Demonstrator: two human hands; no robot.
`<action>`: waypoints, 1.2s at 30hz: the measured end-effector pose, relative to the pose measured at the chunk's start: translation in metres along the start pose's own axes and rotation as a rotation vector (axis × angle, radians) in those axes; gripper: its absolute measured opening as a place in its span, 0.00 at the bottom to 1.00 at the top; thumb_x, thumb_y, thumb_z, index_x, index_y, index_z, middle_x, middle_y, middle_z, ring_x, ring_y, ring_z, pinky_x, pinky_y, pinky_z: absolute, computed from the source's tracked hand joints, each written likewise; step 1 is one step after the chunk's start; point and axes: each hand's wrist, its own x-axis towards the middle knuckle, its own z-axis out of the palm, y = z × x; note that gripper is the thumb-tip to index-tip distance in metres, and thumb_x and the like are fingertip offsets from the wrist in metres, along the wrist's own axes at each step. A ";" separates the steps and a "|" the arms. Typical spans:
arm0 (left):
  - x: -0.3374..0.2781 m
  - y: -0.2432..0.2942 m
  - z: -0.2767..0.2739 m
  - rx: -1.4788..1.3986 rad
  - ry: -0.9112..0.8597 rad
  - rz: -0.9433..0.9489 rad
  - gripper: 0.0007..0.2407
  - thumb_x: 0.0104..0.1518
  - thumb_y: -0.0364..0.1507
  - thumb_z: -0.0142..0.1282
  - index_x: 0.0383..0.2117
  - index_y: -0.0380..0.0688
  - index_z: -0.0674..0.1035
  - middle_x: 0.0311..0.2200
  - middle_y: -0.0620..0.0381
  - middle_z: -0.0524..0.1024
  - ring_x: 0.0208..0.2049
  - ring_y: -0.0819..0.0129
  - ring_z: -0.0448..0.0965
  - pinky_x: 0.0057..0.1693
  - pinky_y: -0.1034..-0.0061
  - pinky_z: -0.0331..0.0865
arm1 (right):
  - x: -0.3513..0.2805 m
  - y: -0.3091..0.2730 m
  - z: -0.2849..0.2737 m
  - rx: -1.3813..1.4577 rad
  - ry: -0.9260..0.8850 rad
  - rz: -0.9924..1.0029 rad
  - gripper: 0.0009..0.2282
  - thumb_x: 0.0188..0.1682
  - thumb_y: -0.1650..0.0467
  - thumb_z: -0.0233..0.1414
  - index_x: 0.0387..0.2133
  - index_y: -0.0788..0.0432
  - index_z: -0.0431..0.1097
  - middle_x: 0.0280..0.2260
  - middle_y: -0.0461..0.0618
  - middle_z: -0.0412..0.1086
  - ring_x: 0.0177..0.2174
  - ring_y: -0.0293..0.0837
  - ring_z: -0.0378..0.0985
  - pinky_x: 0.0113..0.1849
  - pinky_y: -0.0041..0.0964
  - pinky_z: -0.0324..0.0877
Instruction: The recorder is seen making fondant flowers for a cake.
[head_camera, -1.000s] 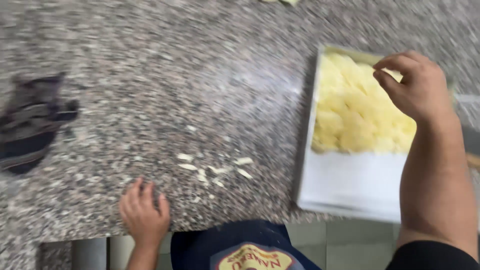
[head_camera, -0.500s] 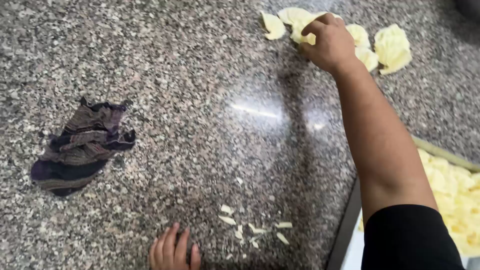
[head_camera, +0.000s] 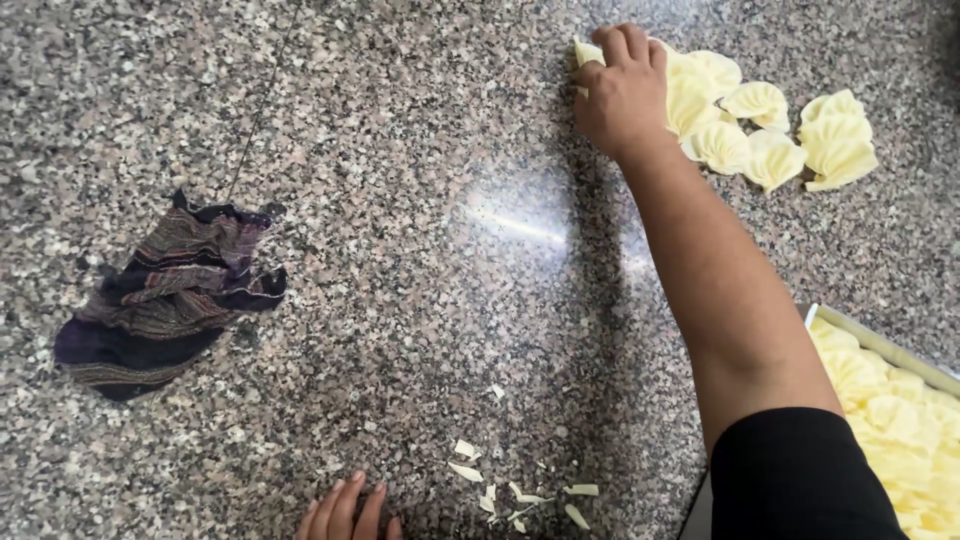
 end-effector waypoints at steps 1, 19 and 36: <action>0.002 0.003 -0.003 -0.005 0.025 0.000 0.19 0.53 0.45 0.51 0.50 0.58 0.76 0.53 0.55 0.70 0.57 0.54 0.66 0.65 0.46 0.54 | -0.002 0.001 0.010 -0.136 -0.004 -0.018 0.09 0.42 0.67 0.61 0.37 0.51 0.81 0.59 0.51 0.65 0.63 0.53 0.57 0.59 0.54 0.54; 0.115 0.108 -0.149 -0.979 0.150 -0.085 0.17 0.61 0.31 0.56 0.55 0.38 0.73 0.55 0.49 0.74 0.57 0.56 0.74 0.62 0.64 0.65 | -0.202 -0.228 -0.238 0.306 0.072 -0.308 0.08 0.41 0.70 0.62 0.34 0.54 0.75 0.58 0.51 0.66 0.60 0.54 0.63 0.59 0.57 0.58; 0.102 0.180 -0.163 -1.681 -0.404 0.108 0.12 0.69 0.28 0.50 0.53 0.32 0.77 0.47 0.54 0.80 0.49 0.71 0.79 0.59 0.74 0.71 | -0.383 -0.267 -0.300 0.981 0.172 0.547 0.24 0.45 0.71 0.64 0.54 0.62 0.66 0.53 0.53 0.68 0.52 0.47 0.71 0.54 0.42 0.67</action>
